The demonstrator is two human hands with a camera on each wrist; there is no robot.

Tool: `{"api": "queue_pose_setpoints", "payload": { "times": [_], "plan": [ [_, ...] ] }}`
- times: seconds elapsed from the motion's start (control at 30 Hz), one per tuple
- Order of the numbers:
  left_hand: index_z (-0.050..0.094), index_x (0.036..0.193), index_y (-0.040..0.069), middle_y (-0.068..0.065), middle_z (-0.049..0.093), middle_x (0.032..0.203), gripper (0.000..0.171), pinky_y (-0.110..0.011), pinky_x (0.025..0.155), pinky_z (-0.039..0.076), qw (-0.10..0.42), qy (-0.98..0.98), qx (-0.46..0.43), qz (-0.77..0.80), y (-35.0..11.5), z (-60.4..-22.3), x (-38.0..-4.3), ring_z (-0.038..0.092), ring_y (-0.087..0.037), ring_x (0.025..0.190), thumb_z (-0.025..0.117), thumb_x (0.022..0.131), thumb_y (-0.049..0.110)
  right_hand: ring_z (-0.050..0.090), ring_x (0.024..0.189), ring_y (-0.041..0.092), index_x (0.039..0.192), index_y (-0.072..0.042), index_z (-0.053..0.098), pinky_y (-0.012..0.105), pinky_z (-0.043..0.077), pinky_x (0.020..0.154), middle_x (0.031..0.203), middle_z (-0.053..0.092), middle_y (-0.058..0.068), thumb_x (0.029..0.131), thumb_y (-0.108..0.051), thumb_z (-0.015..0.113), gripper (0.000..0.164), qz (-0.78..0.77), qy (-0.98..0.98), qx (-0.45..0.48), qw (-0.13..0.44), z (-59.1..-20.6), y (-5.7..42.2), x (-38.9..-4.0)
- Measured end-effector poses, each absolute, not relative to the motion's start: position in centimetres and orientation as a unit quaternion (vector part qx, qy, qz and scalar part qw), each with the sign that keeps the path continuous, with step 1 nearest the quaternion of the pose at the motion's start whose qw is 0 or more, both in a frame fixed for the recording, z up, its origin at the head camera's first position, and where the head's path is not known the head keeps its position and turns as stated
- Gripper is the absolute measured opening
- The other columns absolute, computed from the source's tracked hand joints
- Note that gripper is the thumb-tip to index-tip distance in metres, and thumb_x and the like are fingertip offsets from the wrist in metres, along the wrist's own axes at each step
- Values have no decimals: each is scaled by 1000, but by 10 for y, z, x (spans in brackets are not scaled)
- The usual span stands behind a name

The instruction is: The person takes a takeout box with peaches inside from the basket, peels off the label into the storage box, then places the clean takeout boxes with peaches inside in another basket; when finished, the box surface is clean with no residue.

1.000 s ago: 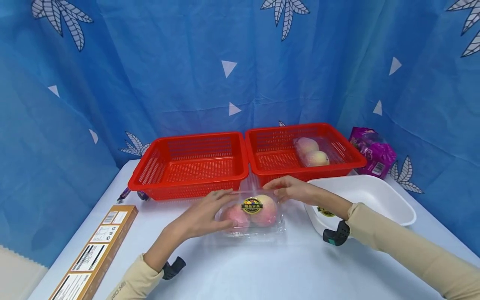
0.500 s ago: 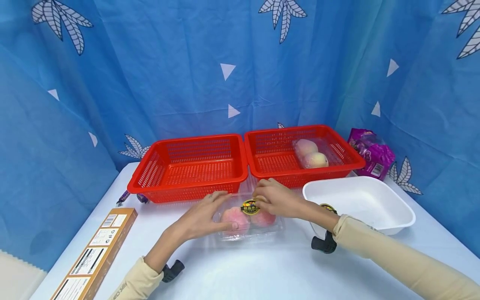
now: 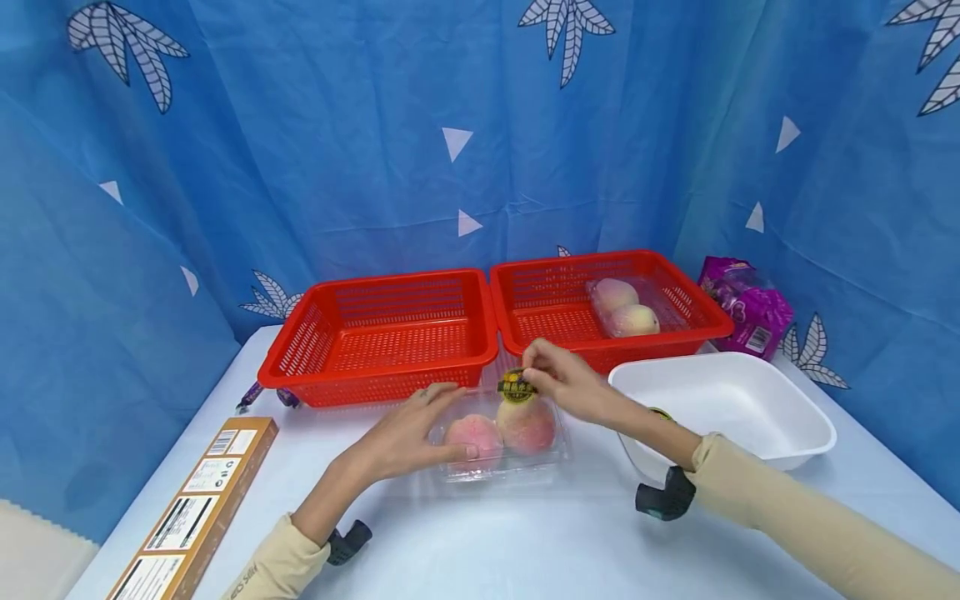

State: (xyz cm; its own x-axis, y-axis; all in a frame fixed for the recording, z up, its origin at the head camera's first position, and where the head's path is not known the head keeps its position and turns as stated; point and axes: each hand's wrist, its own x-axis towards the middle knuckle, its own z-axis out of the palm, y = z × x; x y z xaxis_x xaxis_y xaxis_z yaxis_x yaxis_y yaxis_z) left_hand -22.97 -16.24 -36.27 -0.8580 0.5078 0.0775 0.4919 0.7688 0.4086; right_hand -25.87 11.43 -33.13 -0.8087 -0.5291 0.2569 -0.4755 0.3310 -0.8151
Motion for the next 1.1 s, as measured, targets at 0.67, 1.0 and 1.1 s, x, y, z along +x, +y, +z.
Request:
{"api": "queue_pose_setpoints", "payload": {
  "times": [0.67, 1.0, 1.1],
  "plan": [
    [38, 148, 29, -1, 36, 151, 87, -62, 100, 39, 28, 943, 251, 217, -167, -360, -229, 35, -29, 137, 62, 75, 71, 61, 59, 15, 92, -7, 55, 31, 57, 61, 85, 61, 2, 89, -12, 64, 11, -195, 916, -127, 326, -326, 316, -303],
    [37, 148, 32, 0, 37, 150, 85, -61, 98, 41, 20, 940, 261, 218, -165, -359, -230, 38, -28, 134, 62, 76, 70, 64, 56, 16, 87, -9, 56, 32, 56, 57, 75, 59, 3, 88, -14, 67, 13, -114, 938, -110, 307, -341, 325, -310],
    [37, 147, 31, 0, 37, 150, 84, -61, 98, 41, 19, 941, 261, 216, -165, -359, -230, 38, -28, 134, 62, 76, 70, 61, 55, 15, 84, -10, 56, 30, 53, 53, 69, 61, 3, 85, -21, 71, 19, -75, 947, -109, 291, -341, 323, -308]
  ]
}}
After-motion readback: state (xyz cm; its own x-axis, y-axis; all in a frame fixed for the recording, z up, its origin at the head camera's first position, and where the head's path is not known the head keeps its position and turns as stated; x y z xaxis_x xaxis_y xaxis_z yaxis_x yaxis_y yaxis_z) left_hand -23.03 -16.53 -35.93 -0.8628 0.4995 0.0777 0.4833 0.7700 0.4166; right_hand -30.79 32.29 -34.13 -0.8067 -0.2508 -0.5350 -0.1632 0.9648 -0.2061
